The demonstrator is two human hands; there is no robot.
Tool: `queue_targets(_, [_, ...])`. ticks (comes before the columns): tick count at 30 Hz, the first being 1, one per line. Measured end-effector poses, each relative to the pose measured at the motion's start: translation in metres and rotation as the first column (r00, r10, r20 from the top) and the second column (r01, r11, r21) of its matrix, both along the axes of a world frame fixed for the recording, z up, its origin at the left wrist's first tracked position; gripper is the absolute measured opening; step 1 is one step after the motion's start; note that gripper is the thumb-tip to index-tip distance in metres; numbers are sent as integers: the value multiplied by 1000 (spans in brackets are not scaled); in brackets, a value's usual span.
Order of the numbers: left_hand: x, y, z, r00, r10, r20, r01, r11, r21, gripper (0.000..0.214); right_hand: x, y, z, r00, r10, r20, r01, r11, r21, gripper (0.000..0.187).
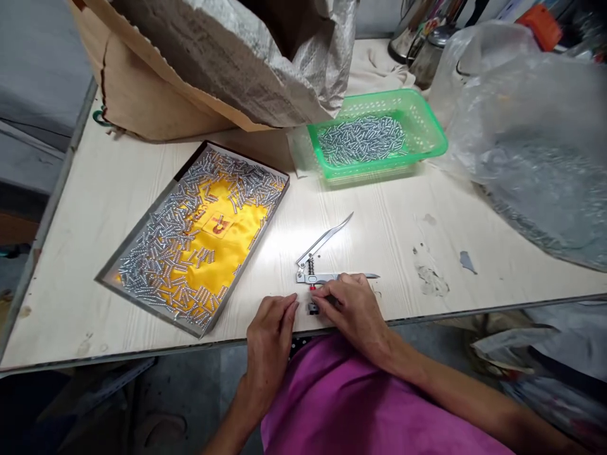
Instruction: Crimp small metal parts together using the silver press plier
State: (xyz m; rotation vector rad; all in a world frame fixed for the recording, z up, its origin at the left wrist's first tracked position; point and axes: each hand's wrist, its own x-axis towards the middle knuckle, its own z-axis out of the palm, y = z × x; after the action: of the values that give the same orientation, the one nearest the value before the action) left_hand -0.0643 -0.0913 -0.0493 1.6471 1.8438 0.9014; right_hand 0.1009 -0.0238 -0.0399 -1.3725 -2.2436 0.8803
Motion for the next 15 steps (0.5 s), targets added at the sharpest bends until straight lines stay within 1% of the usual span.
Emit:
queue_targets(5, [-1, 0, -2, 1000, -15, 21, 15, 999, 29, 19, -1, -1, 5, 998, -18, 52, 20, 999, -33, 10])
queue_targets(10, [-2, -2, 0, 999, -28, 30, 27, 999, 30, 20, -3, 3, 11, 992, -19, 125, 33, 993, -110, 7])
queue_targets(15, [-1, -4, 2, 998, -36, 44, 36, 999, 7, 22, -3, 6, 17, 975, 49, 215, -9, 984, -180, 9])
